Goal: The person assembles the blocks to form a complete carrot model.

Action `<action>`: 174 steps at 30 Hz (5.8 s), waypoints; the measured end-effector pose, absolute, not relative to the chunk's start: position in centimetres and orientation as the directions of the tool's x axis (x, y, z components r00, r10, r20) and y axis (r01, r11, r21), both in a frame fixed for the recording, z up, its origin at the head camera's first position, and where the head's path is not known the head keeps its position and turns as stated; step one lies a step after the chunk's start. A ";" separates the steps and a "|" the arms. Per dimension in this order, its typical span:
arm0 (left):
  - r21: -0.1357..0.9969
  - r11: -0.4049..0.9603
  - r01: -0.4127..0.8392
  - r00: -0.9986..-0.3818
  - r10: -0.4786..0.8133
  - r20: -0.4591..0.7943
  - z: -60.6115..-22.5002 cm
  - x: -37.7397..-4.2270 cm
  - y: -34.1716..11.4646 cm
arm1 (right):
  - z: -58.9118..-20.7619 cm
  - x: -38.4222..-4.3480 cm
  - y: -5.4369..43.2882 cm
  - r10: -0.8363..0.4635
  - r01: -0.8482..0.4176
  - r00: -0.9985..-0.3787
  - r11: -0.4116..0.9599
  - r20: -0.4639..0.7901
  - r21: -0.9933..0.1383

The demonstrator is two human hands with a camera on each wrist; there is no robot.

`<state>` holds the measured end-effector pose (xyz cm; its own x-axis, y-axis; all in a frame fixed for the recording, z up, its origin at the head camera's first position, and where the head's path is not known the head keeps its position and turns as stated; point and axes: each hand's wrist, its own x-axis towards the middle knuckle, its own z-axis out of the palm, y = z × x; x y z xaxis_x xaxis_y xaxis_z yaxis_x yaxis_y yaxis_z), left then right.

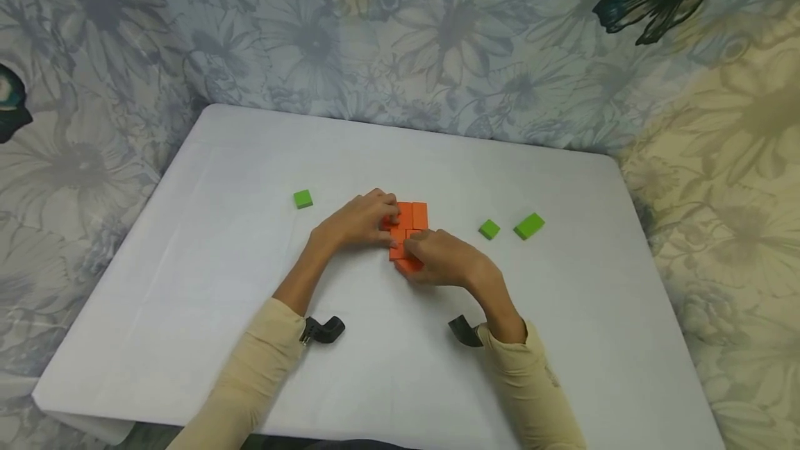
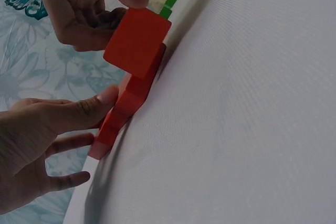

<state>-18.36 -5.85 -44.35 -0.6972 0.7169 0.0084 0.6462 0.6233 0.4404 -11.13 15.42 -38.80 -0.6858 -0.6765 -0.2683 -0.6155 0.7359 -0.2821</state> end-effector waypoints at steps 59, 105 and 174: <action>0.450 0.579 0.680 -0.600 0.792 -0.112 -42.1 -17.7 -5.4 | -36.2 -15.5 32.1 -0.110 0.068 -0.785 0.963 -0.609 -0.261; 0.486 0.589 0.646 -0.537 0.803 -0.259 -41.0 -17.5 -6.3 | -41.7 -21.9 16.4 -0.577 -0.466 -0.793 0.781 -0.195 -0.415; 0.492 0.601 0.629 -0.539 0.794 -0.282 -41.0 -17.5 -6.4 | -41.8 -22.4 18.4 -0.498 -0.408 -0.848 0.831 -0.180 -0.378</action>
